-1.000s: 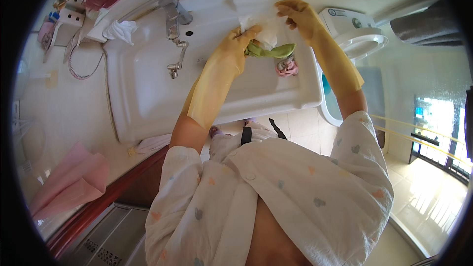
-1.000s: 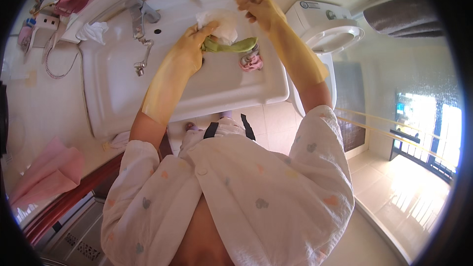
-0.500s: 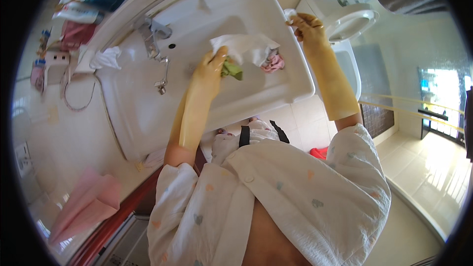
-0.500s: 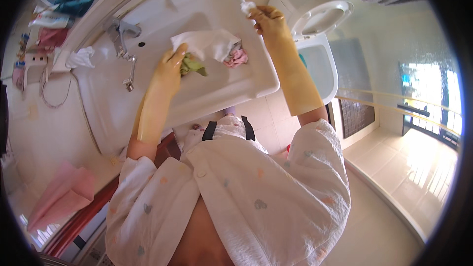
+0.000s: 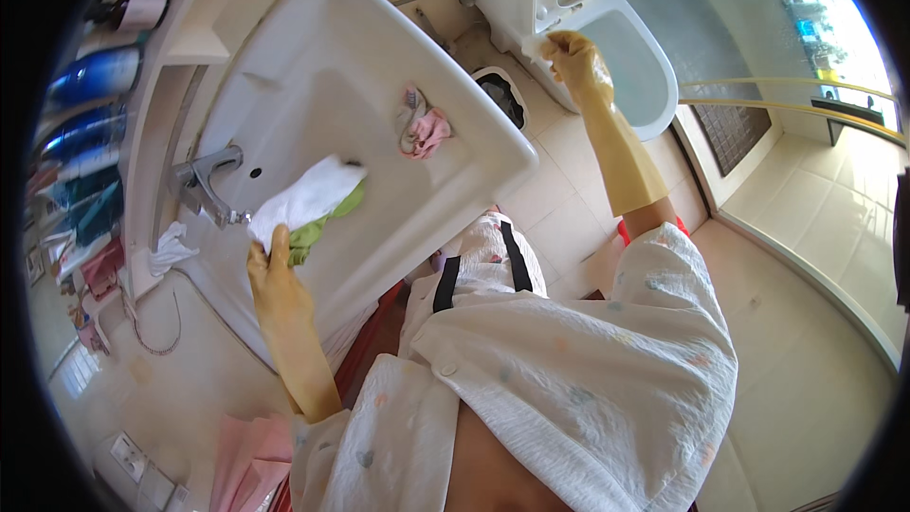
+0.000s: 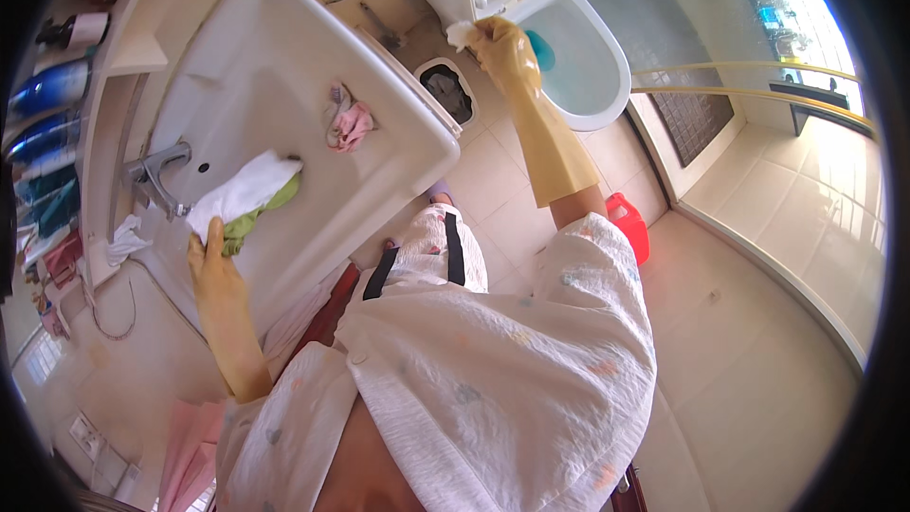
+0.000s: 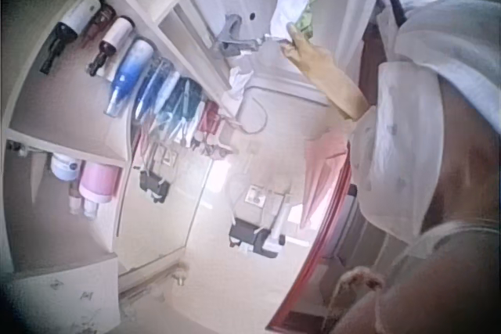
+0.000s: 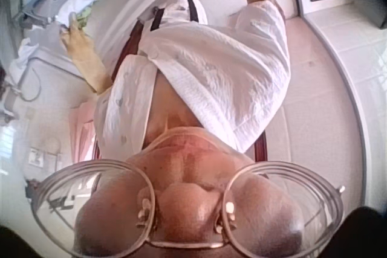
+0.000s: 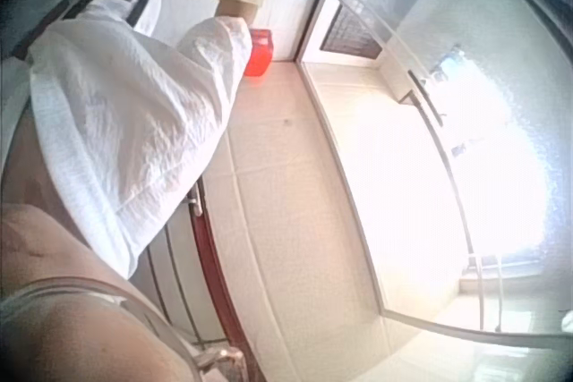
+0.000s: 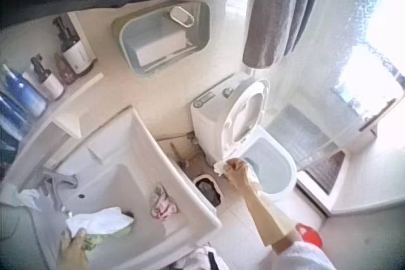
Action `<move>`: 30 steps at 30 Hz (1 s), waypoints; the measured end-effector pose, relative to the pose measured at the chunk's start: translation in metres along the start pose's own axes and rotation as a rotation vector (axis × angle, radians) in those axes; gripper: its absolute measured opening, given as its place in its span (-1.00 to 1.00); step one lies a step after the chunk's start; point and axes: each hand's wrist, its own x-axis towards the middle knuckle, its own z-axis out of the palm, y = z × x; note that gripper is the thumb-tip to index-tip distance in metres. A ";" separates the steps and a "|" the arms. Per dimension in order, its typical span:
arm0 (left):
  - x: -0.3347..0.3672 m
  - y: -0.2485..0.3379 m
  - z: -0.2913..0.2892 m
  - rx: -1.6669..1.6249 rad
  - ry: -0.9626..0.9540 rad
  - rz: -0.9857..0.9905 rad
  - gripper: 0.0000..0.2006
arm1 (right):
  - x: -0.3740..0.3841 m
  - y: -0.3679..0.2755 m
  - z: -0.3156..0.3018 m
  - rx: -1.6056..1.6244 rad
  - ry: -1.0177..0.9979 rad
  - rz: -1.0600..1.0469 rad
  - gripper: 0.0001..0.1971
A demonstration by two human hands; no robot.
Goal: The person cleans a bathroom sink and faucet using cloths and a scrubber. They wipe the countertop and basin, rinse the faucet, and wring out the cloths under running water.
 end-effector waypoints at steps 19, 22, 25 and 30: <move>-0.089 -0.111 -0.058 -0.289 0.571 -0.265 -0.65 | 0.003 -0.092 0.127 -0.834 -0.221 -1.231 -0.60; -0.099 -0.134 -0.073 -0.431 0.601 -0.326 -0.68 | 0.035 -0.166 0.201 -0.962 0.039 -1.048 -0.82; -0.092 -0.144 -0.098 -0.553 0.791 -0.290 -0.70 | 0.060 -0.196 0.310 -0.778 0.001 -1.127 -0.82; -0.074 -0.224 -0.140 0.134 1.150 -0.117 -0.73 | -0.026 -0.222 0.389 -0.438 -0.004 -1.531 -0.69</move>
